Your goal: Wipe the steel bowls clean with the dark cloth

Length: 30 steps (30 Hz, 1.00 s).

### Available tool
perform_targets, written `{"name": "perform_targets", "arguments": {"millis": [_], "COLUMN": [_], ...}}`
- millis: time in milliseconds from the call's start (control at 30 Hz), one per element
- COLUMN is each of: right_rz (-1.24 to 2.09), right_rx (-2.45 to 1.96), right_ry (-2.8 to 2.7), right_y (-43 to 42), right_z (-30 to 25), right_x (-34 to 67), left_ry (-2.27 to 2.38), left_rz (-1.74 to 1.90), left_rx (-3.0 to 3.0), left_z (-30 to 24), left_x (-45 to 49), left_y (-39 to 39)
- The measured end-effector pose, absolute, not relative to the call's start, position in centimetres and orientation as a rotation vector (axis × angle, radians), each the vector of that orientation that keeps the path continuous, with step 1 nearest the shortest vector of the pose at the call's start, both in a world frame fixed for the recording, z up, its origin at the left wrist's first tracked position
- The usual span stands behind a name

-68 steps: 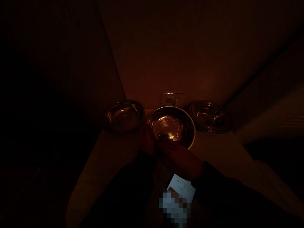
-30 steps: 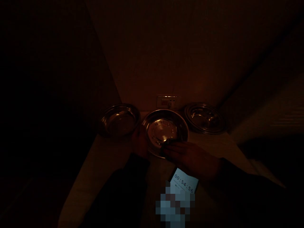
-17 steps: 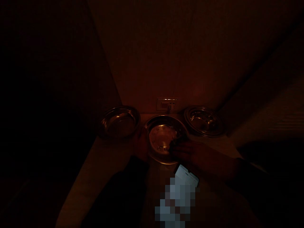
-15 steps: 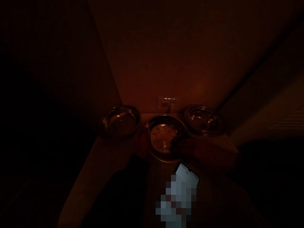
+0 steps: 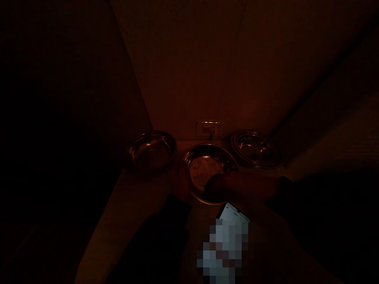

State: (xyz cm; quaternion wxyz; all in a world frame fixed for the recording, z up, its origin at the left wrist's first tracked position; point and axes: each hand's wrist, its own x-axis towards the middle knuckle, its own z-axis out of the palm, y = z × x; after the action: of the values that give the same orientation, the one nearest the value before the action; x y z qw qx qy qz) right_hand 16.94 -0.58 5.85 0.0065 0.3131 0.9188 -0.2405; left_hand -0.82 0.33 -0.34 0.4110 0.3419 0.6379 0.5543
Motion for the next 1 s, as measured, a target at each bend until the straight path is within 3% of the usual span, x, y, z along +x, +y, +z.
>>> {"name": "perform_targets", "arguments": {"millis": [133, 367, 533, 667, 833, 1000], "right_rz": [-1.023, -0.47, -0.357, -0.433, -0.837, -0.652], "right_rx": [0.861, 1.122, 1.348, 1.332, 1.002, 1.24], "right_ry": [2.91, 2.985, 2.865, 2.793, 2.919, 2.966], "right_y": [-0.3, 2.2, 3.3, 1.3, -0.6, 1.1], "right_z": [4.4, 2.3, 2.6, 3.5, 3.3, 1.9], "right_x": [14.2, 12.3, 15.0, 17.2, 15.3, 12.4], "left_ry": [1.651, 1.671, 1.622, 1.661, 1.69, 1.687], "left_rz": [1.353, 1.285, 1.32, 1.31, 1.246, 1.2], "left_rx": [0.972, 0.903, 0.929, 0.958, 0.936, 0.904], "left_z": [0.0, -0.5, -1.0, -1.1, -0.5, -0.1], "left_x": [-0.9, -1.3, -1.2, -0.9, -0.6, -1.0], "left_y": [0.3, 0.6, 0.6, 0.6, 0.6, 0.6]}}
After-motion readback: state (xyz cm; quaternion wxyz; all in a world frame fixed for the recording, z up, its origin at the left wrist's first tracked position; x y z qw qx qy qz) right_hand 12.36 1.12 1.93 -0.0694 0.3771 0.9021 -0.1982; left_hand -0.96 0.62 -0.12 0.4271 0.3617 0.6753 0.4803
